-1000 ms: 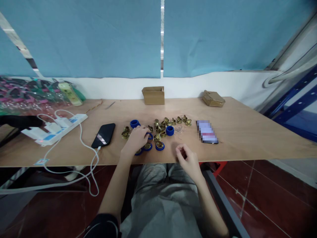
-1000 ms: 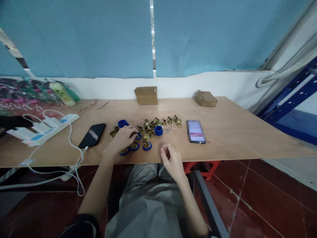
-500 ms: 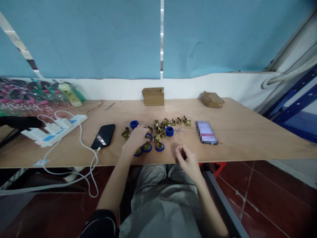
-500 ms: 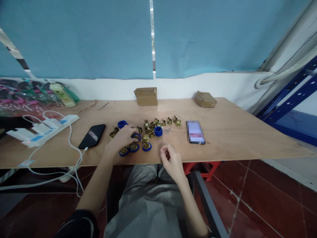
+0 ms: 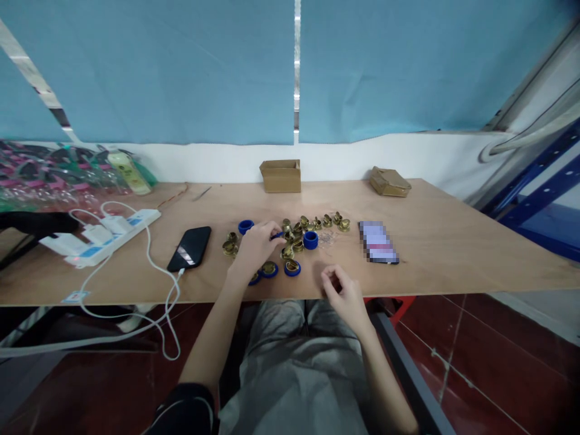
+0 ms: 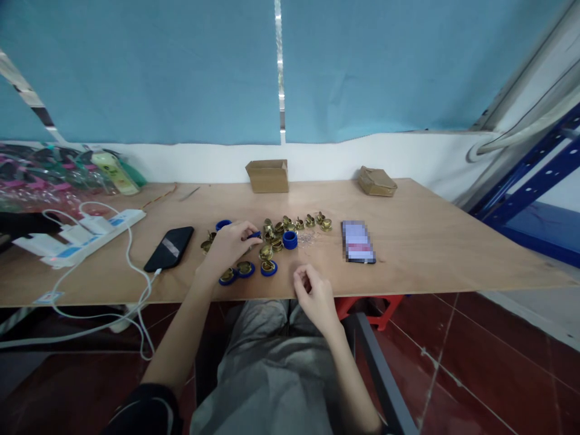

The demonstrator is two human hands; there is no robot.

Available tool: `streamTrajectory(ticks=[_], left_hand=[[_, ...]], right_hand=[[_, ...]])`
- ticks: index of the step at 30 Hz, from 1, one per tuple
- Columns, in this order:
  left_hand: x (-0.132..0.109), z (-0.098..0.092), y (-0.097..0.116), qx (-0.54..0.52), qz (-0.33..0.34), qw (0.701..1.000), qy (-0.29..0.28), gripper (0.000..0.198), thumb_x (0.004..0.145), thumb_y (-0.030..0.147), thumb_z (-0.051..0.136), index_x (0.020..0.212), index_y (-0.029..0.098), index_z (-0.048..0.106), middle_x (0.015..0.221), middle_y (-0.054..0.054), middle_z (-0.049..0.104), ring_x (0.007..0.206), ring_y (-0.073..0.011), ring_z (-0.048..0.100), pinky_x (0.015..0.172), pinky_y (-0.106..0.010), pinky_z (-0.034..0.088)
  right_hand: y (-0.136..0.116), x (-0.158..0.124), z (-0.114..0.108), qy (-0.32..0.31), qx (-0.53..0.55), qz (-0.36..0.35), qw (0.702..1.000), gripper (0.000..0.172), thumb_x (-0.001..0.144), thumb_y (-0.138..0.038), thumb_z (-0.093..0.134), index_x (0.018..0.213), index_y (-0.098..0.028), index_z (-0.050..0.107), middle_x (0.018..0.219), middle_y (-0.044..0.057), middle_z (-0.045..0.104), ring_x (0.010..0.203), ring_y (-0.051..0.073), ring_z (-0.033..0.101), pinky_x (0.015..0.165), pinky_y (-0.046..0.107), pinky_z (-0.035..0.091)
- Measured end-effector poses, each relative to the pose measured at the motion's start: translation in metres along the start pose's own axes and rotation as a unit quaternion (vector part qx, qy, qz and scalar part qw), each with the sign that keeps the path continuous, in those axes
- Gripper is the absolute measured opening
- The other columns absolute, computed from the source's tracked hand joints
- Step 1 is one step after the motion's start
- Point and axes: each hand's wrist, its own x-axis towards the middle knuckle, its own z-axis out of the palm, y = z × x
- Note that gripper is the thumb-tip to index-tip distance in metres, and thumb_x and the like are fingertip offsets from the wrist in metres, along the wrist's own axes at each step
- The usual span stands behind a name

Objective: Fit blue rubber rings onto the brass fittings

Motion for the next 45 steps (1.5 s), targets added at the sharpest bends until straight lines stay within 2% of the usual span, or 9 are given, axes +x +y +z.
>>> streamTrajectory(ticks=[4,8,13,16,21,29,36,45], left_hand=[[-0.001,0.006,0.007,-0.008,0.011,1.000,-0.009,0.012,0.087,0.022,0.079,0.091,0.018,0.068,0.096,-0.006,0.075,0.091,-0.0228,0.070,0.082,-0.031,0.050],[-0.008,0.008,0.016,-0.006,0.022,0.999,-0.042,0.012,0.087,0.022,0.079,0.089,0.019,0.068,0.095,-0.004,0.074,0.086,-0.0208,0.070,0.075,-0.029,0.048],[-0.015,0.008,0.023,0.016,0.016,0.997,-0.069,0.015,0.095,0.033,0.070,0.088,0.020,0.070,0.093,-0.005,0.075,0.086,-0.0225,0.070,0.071,-0.029,0.046],[-0.015,0.010,0.022,0.032,0.010,0.997,-0.073,0.018,0.101,0.031,0.060,0.090,0.020,0.070,0.096,-0.006,0.075,0.093,-0.0232,0.070,0.074,-0.029,0.047],[-0.013,0.014,0.019,0.060,-0.008,0.995,-0.078,0.008,0.097,0.025,0.064,0.096,0.020,0.070,0.101,-0.006,0.074,0.097,-0.0235,0.069,0.078,-0.030,0.049],[-0.011,0.017,0.019,0.095,-0.030,0.990,-0.099,0.011,0.098,0.027,0.062,0.094,0.019,0.070,0.104,-0.009,0.073,0.101,-0.0249,0.068,0.079,-0.030,0.049],[-0.013,0.020,0.018,0.092,-0.034,0.990,-0.097,0.015,0.100,0.028,0.059,0.104,0.017,0.068,0.112,-0.011,0.071,0.107,-0.0256,0.067,0.081,-0.030,0.051],[-0.011,0.019,0.015,0.045,-0.019,0.995,-0.090,0.005,0.096,0.020,0.064,0.092,0.018,0.066,0.099,-0.008,0.075,0.095,-0.0236,0.071,0.081,-0.032,0.051]], right_hand=[[0.000,-0.001,-0.001,0.002,0.001,-0.002,1.000,0.017,0.101,-0.032,0.052,0.089,-0.022,0.060,0.073,-0.002,0.062,0.060,0.014,0.058,0.057,0.024,0.042],[0.000,-0.001,0.000,0.001,0.001,-0.002,1.000,0.017,0.101,-0.032,0.052,0.089,-0.022,0.060,0.073,-0.002,0.062,0.060,0.014,0.057,0.057,0.024,0.042],[0.001,0.000,0.001,-0.002,0.000,-0.001,1.000,0.017,0.101,-0.032,0.052,0.089,-0.022,0.059,0.073,-0.002,0.062,0.060,0.014,0.058,0.058,0.024,0.042],[0.001,0.000,0.000,-0.001,0.000,0.000,1.000,0.017,0.101,-0.032,0.052,0.091,-0.022,0.060,0.074,-0.002,0.062,0.060,0.014,0.058,0.058,0.024,0.043],[0.001,-0.001,0.000,0.002,0.001,-0.003,1.000,0.017,0.101,-0.032,0.052,0.090,-0.022,0.060,0.073,-0.002,0.062,0.060,0.014,0.059,0.058,0.024,0.043],[0.001,-0.001,0.000,0.003,0.004,-0.007,1.000,0.015,0.100,-0.030,0.053,0.090,-0.022,0.059,0.074,-0.002,0.063,0.062,0.014,0.059,0.060,0.024,0.044],[0.001,-0.001,0.000,0.006,0.002,-0.009,1.000,0.016,0.100,-0.030,0.052,0.090,-0.022,0.060,0.074,-0.002,0.063,0.062,0.014,0.059,0.059,0.024,0.043],[0.001,-0.002,-0.001,0.000,0.002,-0.001,1.000,0.015,0.100,-0.030,0.053,0.091,-0.022,0.060,0.075,-0.001,0.064,0.062,0.015,0.059,0.058,0.025,0.043]])
